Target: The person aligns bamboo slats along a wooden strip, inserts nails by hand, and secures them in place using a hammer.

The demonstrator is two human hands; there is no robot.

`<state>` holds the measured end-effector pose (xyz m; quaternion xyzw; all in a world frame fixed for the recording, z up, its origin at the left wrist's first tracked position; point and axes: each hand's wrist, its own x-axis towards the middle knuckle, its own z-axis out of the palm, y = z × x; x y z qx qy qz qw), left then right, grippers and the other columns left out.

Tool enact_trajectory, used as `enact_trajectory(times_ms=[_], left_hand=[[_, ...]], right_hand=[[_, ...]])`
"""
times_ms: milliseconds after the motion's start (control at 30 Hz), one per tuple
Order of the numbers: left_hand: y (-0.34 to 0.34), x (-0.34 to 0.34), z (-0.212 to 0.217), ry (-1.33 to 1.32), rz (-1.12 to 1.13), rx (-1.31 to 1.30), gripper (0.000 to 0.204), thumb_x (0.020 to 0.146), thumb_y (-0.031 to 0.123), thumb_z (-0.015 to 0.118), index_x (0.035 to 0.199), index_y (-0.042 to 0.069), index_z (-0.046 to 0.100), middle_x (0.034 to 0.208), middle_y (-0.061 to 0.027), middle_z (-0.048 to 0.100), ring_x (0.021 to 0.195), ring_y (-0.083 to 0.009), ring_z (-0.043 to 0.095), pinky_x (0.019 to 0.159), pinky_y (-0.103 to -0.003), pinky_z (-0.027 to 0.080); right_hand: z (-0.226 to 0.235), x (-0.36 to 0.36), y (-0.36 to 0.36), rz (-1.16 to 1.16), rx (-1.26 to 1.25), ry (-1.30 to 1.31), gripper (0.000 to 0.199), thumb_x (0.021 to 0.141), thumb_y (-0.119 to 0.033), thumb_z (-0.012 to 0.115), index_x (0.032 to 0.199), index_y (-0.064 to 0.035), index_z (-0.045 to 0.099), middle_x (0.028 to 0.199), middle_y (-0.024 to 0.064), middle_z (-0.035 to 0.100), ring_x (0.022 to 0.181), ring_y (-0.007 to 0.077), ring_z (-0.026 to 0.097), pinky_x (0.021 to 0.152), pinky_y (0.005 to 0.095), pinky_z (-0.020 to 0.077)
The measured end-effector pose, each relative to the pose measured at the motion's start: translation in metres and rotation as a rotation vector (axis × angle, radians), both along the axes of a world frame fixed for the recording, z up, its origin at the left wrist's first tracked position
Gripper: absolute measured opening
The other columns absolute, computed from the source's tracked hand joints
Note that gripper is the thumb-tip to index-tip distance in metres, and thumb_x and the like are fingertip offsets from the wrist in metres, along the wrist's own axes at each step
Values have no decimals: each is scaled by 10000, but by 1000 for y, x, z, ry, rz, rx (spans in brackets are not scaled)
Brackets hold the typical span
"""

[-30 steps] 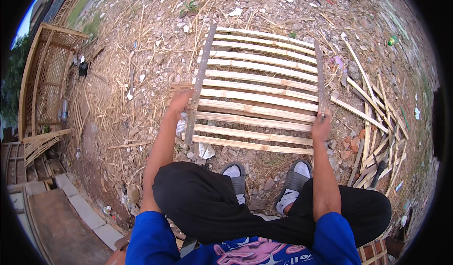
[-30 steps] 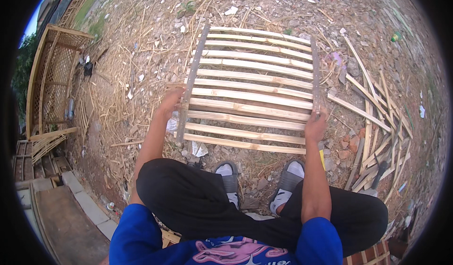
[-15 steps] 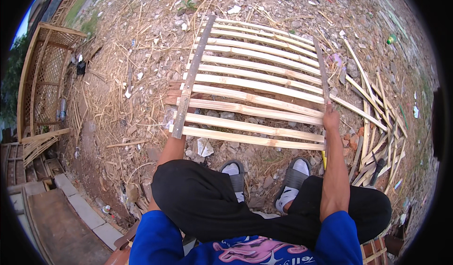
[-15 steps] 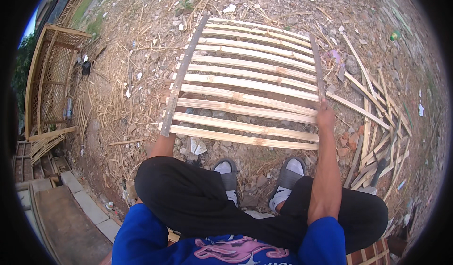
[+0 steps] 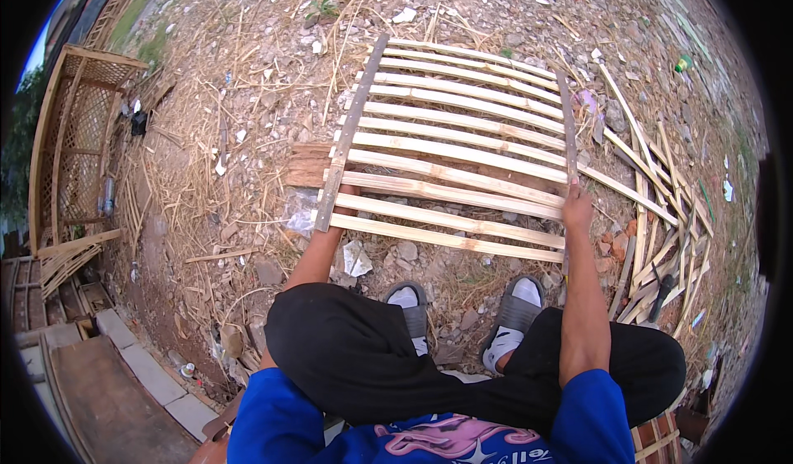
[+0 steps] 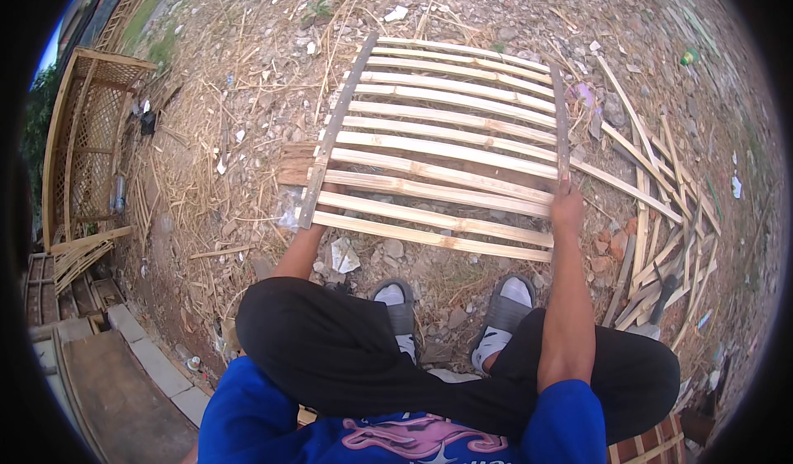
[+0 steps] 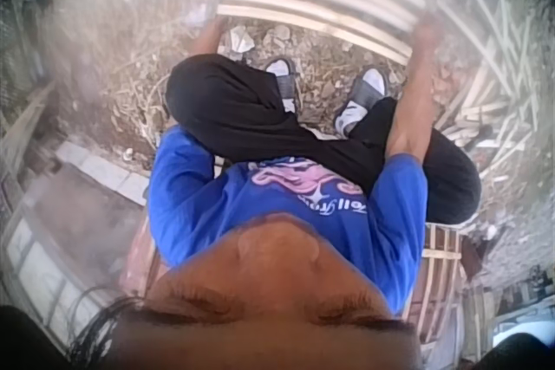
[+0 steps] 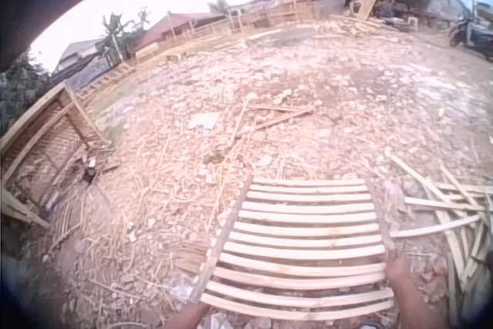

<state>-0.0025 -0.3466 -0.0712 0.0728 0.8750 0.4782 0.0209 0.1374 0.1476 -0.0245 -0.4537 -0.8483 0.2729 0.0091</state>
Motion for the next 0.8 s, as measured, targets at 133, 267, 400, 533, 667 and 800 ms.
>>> enact_trajectory(times_ms=[133,267,400,533,667,800], left_hand=[[0,-3,-8,69,1,-107,244,974,278,515,1006,47,588,755,-72,636,693,-240,590,629,-398,496],[2,-13,-26,107,22,-125,215,970,248,516,941,47,587,726,-66,613,681,-224,570,611,-388,477],[-14,-13,-47,-125,110,384,210,962,241,520,913,44,578,758,-42,586,702,-207,566,613,-396,474],[21,-5,-21,-49,-39,-67,207,994,229,486,982,44,579,874,-70,576,816,-227,554,737,-402,478],[-23,-20,-45,-207,-48,382,199,1011,267,474,987,88,557,880,-53,566,850,-201,544,771,-384,484],[-18,-23,-49,-101,-15,45,271,1026,357,456,1053,102,544,971,-31,561,938,-174,539,831,-371,489]], right_hand=[[2,2,-1,-10,-42,34,584,1002,-499,385,1148,-1,653,1066,298,651,1049,483,593,895,520,454],[-13,11,2,-20,26,-3,572,1003,-493,388,1127,-10,668,1057,293,655,1041,482,596,888,520,456],[-24,15,-3,-49,-23,-8,566,1003,-488,394,1084,-6,678,1038,292,656,1015,485,597,877,528,448],[-31,37,13,-127,-27,9,578,1001,-498,398,1063,4,677,1024,294,656,1002,487,597,874,528,443],[-42,25,-1,-71,-31,64,591,998,-512,397,1075,2,678,1022,294,657,1002,487,597,873,525,444],[-38,24,-6,-91,-24,50,612,998,-523,393,1073,14,677,1026,298,656,1012,483,596,886,517,440]])
